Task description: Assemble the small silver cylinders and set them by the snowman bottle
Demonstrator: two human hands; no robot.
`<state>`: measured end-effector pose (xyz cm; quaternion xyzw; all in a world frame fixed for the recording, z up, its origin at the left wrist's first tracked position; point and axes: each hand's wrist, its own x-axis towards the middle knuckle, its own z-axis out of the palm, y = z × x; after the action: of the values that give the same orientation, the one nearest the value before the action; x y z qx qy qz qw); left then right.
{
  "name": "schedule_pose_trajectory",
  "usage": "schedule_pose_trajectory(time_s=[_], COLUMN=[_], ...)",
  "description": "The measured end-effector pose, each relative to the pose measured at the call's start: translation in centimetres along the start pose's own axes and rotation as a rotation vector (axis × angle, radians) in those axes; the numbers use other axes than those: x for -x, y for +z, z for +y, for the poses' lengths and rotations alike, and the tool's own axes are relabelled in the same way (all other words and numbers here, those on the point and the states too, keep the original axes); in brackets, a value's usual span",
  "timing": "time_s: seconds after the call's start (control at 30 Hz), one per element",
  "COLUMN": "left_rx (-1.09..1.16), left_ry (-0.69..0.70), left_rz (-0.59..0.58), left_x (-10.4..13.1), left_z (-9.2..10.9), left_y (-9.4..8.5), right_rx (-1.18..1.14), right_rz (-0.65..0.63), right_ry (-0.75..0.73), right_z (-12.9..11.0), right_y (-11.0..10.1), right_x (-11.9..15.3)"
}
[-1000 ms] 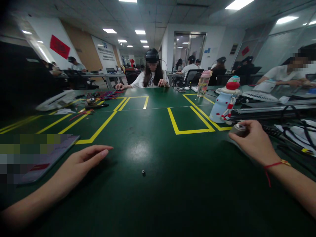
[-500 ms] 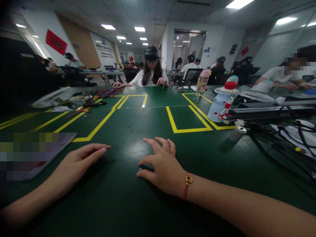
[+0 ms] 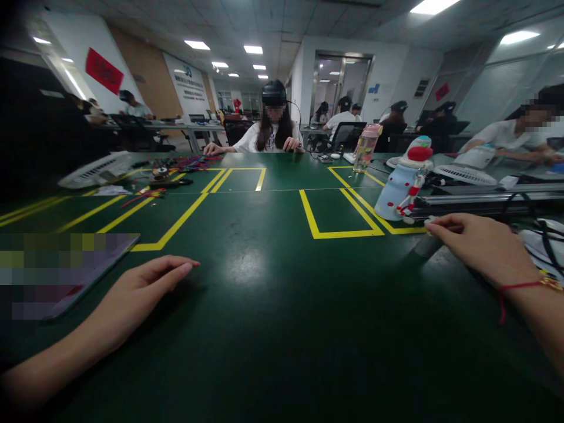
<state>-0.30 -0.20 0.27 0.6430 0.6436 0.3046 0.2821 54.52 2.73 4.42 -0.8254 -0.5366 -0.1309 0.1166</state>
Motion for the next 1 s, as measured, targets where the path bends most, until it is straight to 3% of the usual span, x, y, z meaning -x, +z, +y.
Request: schedule_pose_trajectory(time_s=[0.07,0.2,0.37,0.7,0.9,1.0], left_rx=[0.008,0.000,0.018,0.042,0.056,0.062], left_ry=[0.002,-0.011,-0.013,-0.016,-0.009,-0.020], left_rz=[-0.002,-0.006,-0.016,-0.035,-0.028,-0.025], left_x=[0.0,0.0,-0.2,-0.1,-0.1,-0.1], left_z=[-0.2,-0.5,-0.9,-1.0,-1.0,-0.9], left_y=[0.0,-0.1,-0.1,-0.1,0.0,0.0], right_rx=[-0.044,-0.021,-0.013,-0.117,-0.164,-0.171], right_rz=[-0.129,-0.112,-0.189,-0.193,-0.096,-0.165], right_ry=[0.041,0.110,0.127,0.114,0.225,0.198], right_z=[0.5,0.1,0.5,0.6,-0.2,0.0], right_y=[-0.1,-0.6,-0.8,-1.1,-2.1,-2.1], right_x=[0.0,0.2,-0.1,0.1,0.8,0.6])
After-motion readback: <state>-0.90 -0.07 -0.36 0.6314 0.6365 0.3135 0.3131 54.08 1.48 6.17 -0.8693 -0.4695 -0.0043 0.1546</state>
